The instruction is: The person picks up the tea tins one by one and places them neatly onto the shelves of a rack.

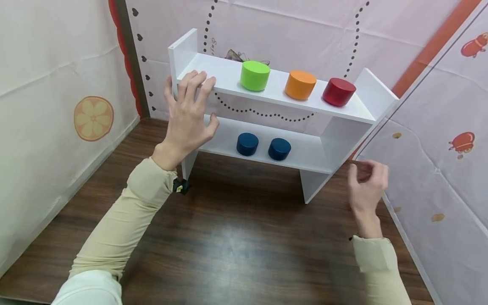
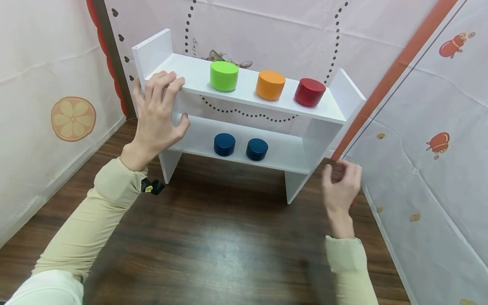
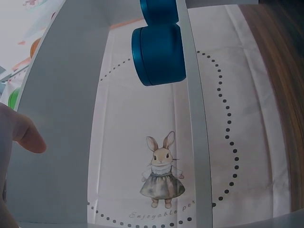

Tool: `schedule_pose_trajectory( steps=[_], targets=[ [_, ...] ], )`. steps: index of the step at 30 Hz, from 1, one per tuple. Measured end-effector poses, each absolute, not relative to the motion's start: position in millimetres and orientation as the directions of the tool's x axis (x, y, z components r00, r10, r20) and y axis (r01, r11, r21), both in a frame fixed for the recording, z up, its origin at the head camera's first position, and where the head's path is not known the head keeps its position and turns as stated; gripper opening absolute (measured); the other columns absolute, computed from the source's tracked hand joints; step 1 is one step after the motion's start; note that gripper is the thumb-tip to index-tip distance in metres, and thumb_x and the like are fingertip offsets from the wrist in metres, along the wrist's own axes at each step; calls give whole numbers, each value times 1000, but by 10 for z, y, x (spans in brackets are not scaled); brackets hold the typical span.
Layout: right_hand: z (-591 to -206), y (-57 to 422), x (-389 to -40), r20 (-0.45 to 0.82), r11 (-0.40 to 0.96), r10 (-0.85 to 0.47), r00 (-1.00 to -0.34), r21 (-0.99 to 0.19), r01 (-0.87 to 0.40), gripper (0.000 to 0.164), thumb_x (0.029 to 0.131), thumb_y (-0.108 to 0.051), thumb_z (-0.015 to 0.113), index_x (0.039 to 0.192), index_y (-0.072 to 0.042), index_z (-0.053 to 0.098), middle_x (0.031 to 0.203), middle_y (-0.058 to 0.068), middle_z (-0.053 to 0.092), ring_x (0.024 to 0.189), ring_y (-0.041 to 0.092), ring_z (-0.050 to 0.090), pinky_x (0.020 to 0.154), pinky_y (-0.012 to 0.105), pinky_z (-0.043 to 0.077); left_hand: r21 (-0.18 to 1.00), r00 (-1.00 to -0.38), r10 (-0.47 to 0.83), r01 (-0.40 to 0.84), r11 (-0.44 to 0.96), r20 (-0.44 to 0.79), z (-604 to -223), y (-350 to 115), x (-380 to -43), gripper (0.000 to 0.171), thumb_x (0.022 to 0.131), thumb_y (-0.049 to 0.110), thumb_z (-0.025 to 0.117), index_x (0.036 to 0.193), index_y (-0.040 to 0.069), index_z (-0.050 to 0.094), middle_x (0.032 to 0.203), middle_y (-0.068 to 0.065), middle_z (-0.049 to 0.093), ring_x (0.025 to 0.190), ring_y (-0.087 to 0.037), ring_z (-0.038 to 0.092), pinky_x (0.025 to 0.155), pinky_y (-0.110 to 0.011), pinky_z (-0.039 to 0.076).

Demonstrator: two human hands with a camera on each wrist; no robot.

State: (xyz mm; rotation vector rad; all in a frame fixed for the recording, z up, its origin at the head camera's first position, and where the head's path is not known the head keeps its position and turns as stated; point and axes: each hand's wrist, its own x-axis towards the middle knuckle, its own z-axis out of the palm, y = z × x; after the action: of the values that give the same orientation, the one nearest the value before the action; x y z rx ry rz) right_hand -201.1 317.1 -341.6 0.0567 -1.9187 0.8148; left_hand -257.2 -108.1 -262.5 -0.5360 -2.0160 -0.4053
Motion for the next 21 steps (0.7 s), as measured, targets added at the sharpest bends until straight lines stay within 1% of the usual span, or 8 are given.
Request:
schedule_pose_trajectory(
  steps=[1, 3, 6, 8, 10, 12, 15, 21],
  targets=[
    [-3470, 3284, -2012, 793, 779, 339, -506, -538, -322, 27, 84, -9, 62, 104, 9, 60, 91, -22, 40, 74, -9, 39, 68, 12, 35, 62, -430, 203, 528, 847, 880, -2623, -1079, -2572, 65, 79, 22, 62, 139, 11, 42, 144, -15, 42, 139, -31, 29, 115, -64, 4],
    [-3589, 3501, -2015, 720, 788, 406, -562, -588, -184, 33, 86, -13, 61, 112, 7, 58, 93, -13, 45, 76, -4, 38, 72, 16, 34, 62, -430, 205, 530, 846, 879, -2622, -1076, -2575, 65, 79, 22, 62, 139, 12, 41, 144, -15, 42, 139, -31, 29, 115, -63, 4],
    [-3764, 3796, -2008, 532, 783, 478, -699, -619, 64, 53, 90, -28, 59, 132, 2, 49, 112, 13, 50, 95, 20, 46, 85, 35, 36, 58, -433, 205, 521, 851, 878, -2623, -1077, -2578, 65, 79, 21, 62, 140, 12, 41, 144, -15, 42, 139, -30, 29, 114, -64, 6],
    [-3868, 3972, -2006, 386, 784, 496, -777, -584, 211, 69, 90, -40, 57, 142, 2, 39, 129, 31, 42, 111, 39, 41, 93, 50, 33, 59, -435, 204, 520, 852, 877, -2624, -1075, -2582, 65, 79, 21, 62, 140, 11, 41, 144, -15, 42, 139, -30, 29, 114, -64, 6],
    [-3960, 4119, -2007, 235, 787, 499, -834, -525, 323, 86, 88, -51, 56, 147, 5, 28, 136, 38, 35, 123, 52, 30, 99, 61, 26, 61, -439, 203, 517, 854, 875, -2624, -1074, -2583, 65, 79, 20, 62, 140, 12, 41, 144, -14, 42, 139, -30, 29, 114, -64, 6],
    [-4048, 4225, -2011, 131, 799, 492, -861, -460, 387, 94, 86, -57, 56, 147, 8, 25, 137, 42, 33, 124, 57, 29, 102, 64, 25, 74, -442, 198, 526, 847, 875, -2629, -1070, -2586, 65, 78, 19, 63, 140, 12, 42, 144, -14, 42, 140, -29, 29, 115, -63, 4],
    [-4140, 4309, -2023, 9, 801, 481, -877, -411, 435, 99, 85, -60, 56, 144, 12, 24, 134, 42, 36, 121, 59, 31, 100, 66, 26, 82, -440, 192, 532, 843, 877, -2630, -1074, -2587, 66, 78, 19, 63, 140, 12, 42, 144, -14, 42, 140, -28, 29, 116, -62, 3],
    [-4228, 4375, -2064, -65, 784, 472, -879, -426, 452, 90, 85, -48, 61, 141, 14, 26, 130, 40, 40, 116, 56, 39, 94, 67, 29, 87, -436, 190, 540, 837, 880, -2632, -1071, -2592, 66, 78, 18, 64, 140, 12, 43, 144, -14, 42, 140, -28, 29, 117, -60, 1]
  ],
)
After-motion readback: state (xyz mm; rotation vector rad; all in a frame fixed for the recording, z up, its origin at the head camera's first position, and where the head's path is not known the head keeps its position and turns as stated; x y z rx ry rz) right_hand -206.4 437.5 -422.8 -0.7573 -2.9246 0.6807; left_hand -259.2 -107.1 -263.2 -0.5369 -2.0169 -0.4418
